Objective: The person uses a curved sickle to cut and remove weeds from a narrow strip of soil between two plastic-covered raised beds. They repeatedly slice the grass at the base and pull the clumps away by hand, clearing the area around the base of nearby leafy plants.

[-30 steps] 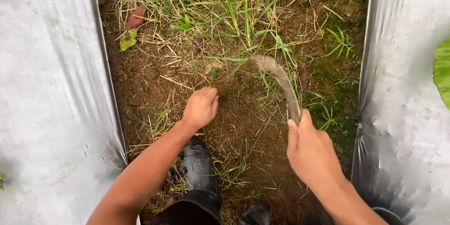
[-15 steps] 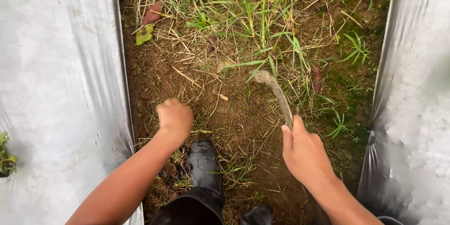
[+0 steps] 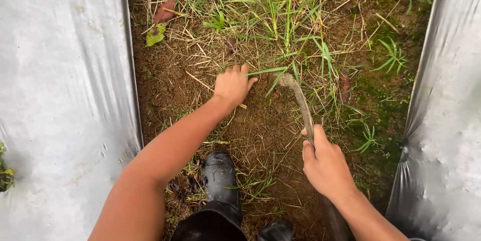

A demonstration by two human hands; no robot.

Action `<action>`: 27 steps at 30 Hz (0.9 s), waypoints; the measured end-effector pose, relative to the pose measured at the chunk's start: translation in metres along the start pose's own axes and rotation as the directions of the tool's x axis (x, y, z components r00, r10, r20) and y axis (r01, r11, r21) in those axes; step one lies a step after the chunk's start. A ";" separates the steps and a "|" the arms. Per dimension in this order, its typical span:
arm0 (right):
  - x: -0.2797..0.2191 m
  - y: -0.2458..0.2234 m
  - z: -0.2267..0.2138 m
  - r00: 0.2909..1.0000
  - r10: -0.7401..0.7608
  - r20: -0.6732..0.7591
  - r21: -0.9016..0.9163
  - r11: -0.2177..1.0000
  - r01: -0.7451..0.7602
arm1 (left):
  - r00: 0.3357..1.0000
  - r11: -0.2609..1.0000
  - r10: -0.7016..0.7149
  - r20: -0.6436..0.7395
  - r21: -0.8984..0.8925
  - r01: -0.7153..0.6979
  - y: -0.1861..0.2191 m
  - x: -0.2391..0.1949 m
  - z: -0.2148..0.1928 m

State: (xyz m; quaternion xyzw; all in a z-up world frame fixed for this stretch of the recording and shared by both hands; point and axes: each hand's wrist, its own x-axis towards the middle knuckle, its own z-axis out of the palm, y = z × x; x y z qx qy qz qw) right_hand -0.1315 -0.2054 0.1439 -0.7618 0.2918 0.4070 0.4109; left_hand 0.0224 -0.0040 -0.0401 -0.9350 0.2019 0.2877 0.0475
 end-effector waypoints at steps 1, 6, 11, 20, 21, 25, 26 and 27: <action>-0.001 -0.002 0.000 1.000 0.004 0.001 0.002 1.000 -0.004 | 1.000 1.000 0.003 0.004 0.000 -0.003 -0.003 0.002 0.003; 0.000 -0.003 0.002 0.998 -0.034 -0.055 -0.002 0.999 0.034 | 0.977 0.974 0.215 -0.016 -0.072 -0.215 -0.013 0.005 0.006; 0.005 -0.006 0.004 0.999 -0.018 -0.042 0.027 0.999 0.019 | 0.978 0.976 0.182 -0.099 -0.107 -0.192 -0.030 0.006 0.001; 0.003 -0.013 0.002 0.999 0.047 -0.014 0.043 0.998 -0.046 | 0.987 0.987 -0.025 -0.157 -0.161 0.000 -0.082 -0.030 0.025; 0.003 -0.013 0.002 0.999 0.041 -0.016 0.031 0.999 -0.041 | 0.996 0.985 -0.076 -0.053 -0.162 0.066 -0.086 -0.038 0.024; 0.002 -0.010 0.004 0.999 0.033 -0.009 0.006 0.999 -0.033 | 0.997 0.987 -0.044 0.066 -0.153 0.053 -0.063 -0.065 0.004; 0.002 -0.012 0.004 0.999 0.036 -0.009 0.005 0.999 -0.036 | 0.997 0.978 -0.071 0.005 -0.196 0.070 -0.062 -0.062 0.013; 0.000 -0.011 0.004 0.999 0.043 -0.007 -0.001 0.999 -0.043 | 0.994 0.966 -0.101 -0.050 -0.244 0.086 -0.060 -0.062 0.024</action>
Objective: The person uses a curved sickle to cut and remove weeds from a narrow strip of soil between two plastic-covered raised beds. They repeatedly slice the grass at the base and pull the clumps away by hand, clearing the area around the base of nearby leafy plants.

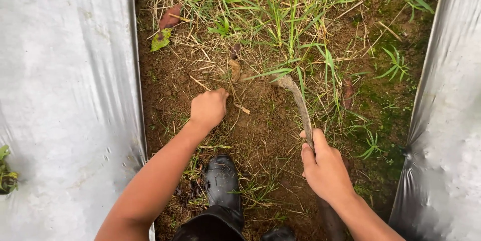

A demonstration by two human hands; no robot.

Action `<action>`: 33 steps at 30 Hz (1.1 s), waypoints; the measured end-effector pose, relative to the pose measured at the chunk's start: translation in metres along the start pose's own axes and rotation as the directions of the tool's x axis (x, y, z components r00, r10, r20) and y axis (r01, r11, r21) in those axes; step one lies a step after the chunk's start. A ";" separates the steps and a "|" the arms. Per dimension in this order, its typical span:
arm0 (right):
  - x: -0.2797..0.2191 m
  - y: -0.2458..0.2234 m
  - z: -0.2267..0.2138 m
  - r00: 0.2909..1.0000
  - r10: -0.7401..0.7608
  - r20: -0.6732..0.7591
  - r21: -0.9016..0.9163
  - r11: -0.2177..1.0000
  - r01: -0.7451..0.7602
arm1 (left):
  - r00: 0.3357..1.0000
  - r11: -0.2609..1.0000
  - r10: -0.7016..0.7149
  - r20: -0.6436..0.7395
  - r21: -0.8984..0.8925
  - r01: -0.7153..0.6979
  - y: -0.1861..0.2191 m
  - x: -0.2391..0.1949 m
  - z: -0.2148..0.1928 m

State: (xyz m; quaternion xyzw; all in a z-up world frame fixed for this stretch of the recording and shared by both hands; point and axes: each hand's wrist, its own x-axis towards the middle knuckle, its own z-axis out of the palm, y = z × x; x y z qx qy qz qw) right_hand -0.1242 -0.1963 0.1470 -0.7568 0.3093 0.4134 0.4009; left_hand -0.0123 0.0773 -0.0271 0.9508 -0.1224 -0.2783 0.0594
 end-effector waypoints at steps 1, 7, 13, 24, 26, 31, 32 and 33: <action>0.000 0.001 0.001 1.000 -0.004 0.002 -0.003 1.000 0.004 | 1.000 1.000 -0.005 -0.003 -0.001 0.005 0.004 -0.001 -0.009; -0.003 0.001 0.001 1.000 -0.002 -0.007 0.032 0.999 0.002 | 0.899 0.911 -0.294 0.325 0.380 0.161 0.021 -0.002 -0.051; 0.002 0.002 0.008 0.990 -0.113 -0.088 0.077 0.990 0.120 | 0.781 0.939 -0.210 0.588 0.345 -0.007 0.092 -0.028 -0.113; 0.013 0.009 0.008 0.968 -0.133 -0.211 0.123 0.979 0.162 | 0.887 0.698 0.462 -0.005 0.619 -0.361 0.022 0.036 0.020; 0.014 0.006 0.008 0.966 -0.143 -0.216 0.141 0.974 0.176 | 0.932 0.770 0.361 0.003 0.564 -0.300 0.013 0.031 -0.007; 0.012 0.006 0.009 0.966 -0.138 -0.219 0.137 0.976 0.170 | 0.998 0.872 -0.064 0.005 0.486 0.053 -0.002 -0.003 -0.035; 0.012 0.006 0.009 0.967 -0.141 -0.213 0.137 0.975 0.173 | 0.992 0.809 -0.123 -0.015 0.577 0.110 0.003 -0.011 -0.040; 0.012 0.005 0.009 0.967 -0.145 -0.208 0.136 0.975 0.175 | 0.983 0.734 -0.180 -0.042 0.660 0.162 0.008 -0.018 -0.045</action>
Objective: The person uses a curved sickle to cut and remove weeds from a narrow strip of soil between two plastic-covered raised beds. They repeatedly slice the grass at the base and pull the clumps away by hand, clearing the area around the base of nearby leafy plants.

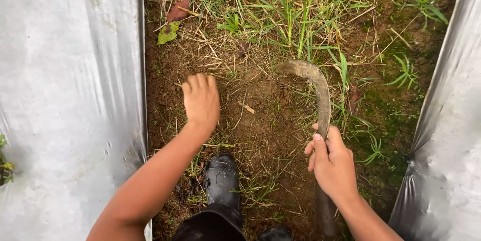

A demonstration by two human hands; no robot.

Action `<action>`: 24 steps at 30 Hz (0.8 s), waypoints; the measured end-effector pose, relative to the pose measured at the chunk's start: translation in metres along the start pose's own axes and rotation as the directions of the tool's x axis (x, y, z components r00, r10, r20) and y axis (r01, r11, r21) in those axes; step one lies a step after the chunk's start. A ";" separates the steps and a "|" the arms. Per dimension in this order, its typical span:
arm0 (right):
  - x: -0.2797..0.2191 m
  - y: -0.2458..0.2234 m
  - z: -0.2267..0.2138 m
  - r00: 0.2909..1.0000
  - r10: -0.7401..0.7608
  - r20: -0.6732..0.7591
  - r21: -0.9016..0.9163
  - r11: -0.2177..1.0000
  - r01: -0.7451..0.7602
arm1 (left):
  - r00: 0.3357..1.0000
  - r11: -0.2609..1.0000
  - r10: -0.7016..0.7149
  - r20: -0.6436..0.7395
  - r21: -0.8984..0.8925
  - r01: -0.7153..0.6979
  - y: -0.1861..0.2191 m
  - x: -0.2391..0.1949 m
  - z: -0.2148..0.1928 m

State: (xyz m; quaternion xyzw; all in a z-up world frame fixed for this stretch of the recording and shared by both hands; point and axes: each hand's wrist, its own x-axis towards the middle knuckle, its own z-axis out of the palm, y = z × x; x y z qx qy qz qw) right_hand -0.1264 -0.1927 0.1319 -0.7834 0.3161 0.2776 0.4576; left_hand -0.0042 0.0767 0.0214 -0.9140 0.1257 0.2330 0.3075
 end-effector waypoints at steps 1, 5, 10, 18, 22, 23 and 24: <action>0.001 0.000 0.002 1.000 -0.001 -0.003 -0.004 1.000 0.001 | 1.000 1.000 -0.001 -0.001 -0.005 0.001 0.007 -0.004 -0.010; 0.001 0.003 0.009 0.999 -0.053 -0.010 0.090 0.994 0.054 | 0.887 0.962 0.193 -0.419 -0.098 -0.256 0.042 0.008 -0.011; 0.003 0.008 0.007 0.983 -0.169 -0.067 0.267 0.947 0.181 | 0.893 0.928 0.314 -0.321 -0.092 -0.360 0.053 0.047 0.024; 0.020 0.036 0.029 0.970 -0.242 -0.005 0.025 0.970 0.242 | 0.906 0.950 0.199 -0.374 -0.155 -0.272 0.049 0.071 0.075; 0.024 0.020 0.048 0.964 -0.265 -0.001 0.085 0.961 0.264 | 0.857 0.933 0.229 -0.462 -0.148 -0.329 0.053 0.083 0.084; 0.028 0.022 0.053 0.964 -0.267 0.005 0.095 0.959 0.265 | 0.829 0.920 0.233 -0.509 -0.161 -0.358 0.053 0.085 0.088; 0.032 0.025 0.058 0.963 -0.270 0.010 0.105 0.958 0.267 | 0.798 0.906 0.235 -0.555 -0.173 -0.387 0.053 0.086 0.091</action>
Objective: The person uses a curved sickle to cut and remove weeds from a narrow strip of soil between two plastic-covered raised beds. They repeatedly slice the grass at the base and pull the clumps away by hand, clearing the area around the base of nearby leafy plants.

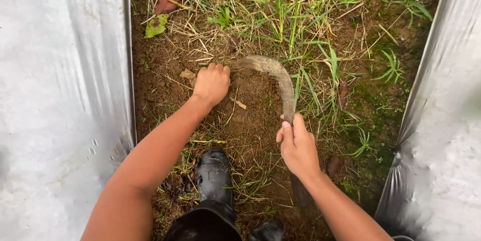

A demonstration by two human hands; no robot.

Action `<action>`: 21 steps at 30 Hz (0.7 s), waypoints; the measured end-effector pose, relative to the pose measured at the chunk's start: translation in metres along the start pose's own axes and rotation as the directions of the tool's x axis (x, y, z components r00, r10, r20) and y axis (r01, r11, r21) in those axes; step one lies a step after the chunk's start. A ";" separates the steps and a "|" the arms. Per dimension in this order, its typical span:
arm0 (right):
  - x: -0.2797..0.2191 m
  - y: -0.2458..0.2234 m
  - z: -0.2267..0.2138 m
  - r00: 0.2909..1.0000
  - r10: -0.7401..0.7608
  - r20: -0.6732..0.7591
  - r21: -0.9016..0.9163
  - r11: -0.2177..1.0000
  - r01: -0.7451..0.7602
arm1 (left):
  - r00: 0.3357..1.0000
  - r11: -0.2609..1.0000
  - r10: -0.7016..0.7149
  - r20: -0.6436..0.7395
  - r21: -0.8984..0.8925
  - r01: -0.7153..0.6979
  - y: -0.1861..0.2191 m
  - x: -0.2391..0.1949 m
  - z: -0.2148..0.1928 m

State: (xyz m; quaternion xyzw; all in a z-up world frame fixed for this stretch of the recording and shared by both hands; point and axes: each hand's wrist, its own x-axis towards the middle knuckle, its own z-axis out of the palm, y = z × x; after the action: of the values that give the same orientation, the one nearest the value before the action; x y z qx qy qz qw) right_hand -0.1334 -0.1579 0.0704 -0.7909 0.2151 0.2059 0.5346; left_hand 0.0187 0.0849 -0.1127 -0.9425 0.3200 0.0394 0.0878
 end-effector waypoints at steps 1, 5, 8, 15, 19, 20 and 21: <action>0.001 -0.004 0.002 1.000 -0.004 0.001 0.002 1.000 0.004 | 1.000 1.000 -0.002 -0.002 0.004 0.002 -0.002 0.001 0.004; 0.011 0.000 0.013 1.000 -0.014 0.020 -0.008 1.000 0.014 | 0.995 0.998 0.013 -0.103 -0.054 -0.019 -0.006 0.000 0.017; 0.015 0.014 0.019 1.000 -0.008 0.025 -0.070 0.998 0.010 | 0.989 0.996 0.013 -0.149 -0.083 -0.026 -0.010 -0.001 0.016; 0.017 0.011 0.016 0.991 0.118 0.069 -0.338 0.937 -0.088 | 0.966 0.993 0.010 -0.259 -0.114 -0.040 -0.009 0.000 0.016; 0.014 -0.008 0.013 0.989 0.128 0.076 -0.379 0.921 -0.091 | 0.965 0.989 0.017 -0.261 -0.139 -0.055 -0.008 -0.003 -0.005; 0.011 -0.013 0.009 0.984 0.152 0.087 -0.387 0.916 -0.107 | 0.978 0.987 0.013 -0.210 -0.153 -0.046 -0.005 -0.004 -0.013; 0.012 -0.021 0.009 0.982 0.161 0.103 -0.389 0.915 -0.109 | 0.987 0.988 0.005 -0.161 -0.152 -0.030 -0.011 -0.003 -0.022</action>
State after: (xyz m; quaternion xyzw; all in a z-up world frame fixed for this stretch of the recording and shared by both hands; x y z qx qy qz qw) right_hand -0.1123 -0.1443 0.0763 -0.8475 0.1888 0.3326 0.3680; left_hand 0.0233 0.0916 -0.0890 -0.9438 0.3302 -0.0110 -0.0116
